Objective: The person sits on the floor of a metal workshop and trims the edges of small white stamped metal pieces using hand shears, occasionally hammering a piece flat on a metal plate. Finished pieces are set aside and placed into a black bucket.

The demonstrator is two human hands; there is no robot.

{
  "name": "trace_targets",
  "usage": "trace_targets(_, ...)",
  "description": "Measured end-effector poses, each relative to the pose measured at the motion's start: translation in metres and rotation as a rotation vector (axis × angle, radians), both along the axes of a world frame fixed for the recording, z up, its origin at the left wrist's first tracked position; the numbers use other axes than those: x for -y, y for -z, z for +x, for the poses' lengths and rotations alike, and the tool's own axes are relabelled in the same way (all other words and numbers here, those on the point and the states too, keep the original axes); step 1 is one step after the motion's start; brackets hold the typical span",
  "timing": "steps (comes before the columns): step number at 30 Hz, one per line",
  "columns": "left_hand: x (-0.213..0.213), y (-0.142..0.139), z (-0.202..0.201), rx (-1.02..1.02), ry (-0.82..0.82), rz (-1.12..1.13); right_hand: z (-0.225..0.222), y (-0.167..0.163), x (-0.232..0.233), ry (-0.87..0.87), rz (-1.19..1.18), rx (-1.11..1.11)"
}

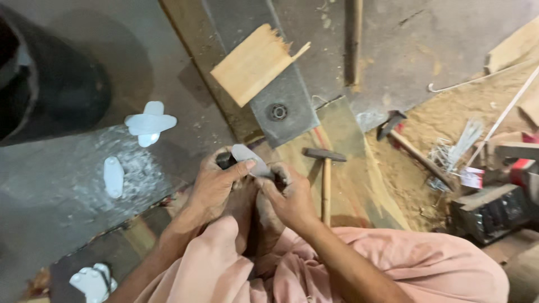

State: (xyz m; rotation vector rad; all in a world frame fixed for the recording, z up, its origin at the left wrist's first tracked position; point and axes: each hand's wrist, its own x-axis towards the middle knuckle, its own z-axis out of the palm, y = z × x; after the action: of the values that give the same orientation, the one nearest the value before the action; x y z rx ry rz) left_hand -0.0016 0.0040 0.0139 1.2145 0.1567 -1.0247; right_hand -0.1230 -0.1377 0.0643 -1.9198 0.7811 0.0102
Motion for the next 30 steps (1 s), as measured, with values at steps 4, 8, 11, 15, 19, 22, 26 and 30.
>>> trace_targets(4, 0.023, -0.024, -0.006, -0.3, -0.176, -0.049, 0.006, -0.006, 0.004, -0.129, -0.387, 0.054)
trace_targets(8, 0.025, -0.017, -0.013, -0.458, -0.214, -0.209, 0.008, -0.019, 0.01, -0.357, -0.544, 0.01)
trace_targets(11, 0.016, -0.002, -0.013, -0.403, -0.149, -0.249, 0.007, -0.03, 0.011, -0.4, -0.41, 0.034)
trace_targets(15, -0.006, 0.005, -0.012, -0.468, 0.126, -0.161, 0.005, -0.04, 0.019, -0.598, -0.462, 0.18)
trace_targets(19, -0.016, -0.002, -0.014, -0.55, 0.254, -0.265, 0.0, -0.041, 0.021, -0.664, -0.3, 0.04)
trace_targets(22, -0.017, -0.004, -0.016, -0.593, 0.236, -0.119, -0.005, -0.041, 0.016, -0.615, -0.257, 0.069)
trace_targets(26, -0.019, 0.007, -0.022, -0.553, 0.312, -0.058, -0.011, -0.041, 0.016, -0.652, -0.27, 0.087)
trace_targets(30, -0.021, 0.021, -0.031, -0.523, 0.301, -0.191, -0.014, -0.039, 0.017, -0.66, -0.234, 0.01)
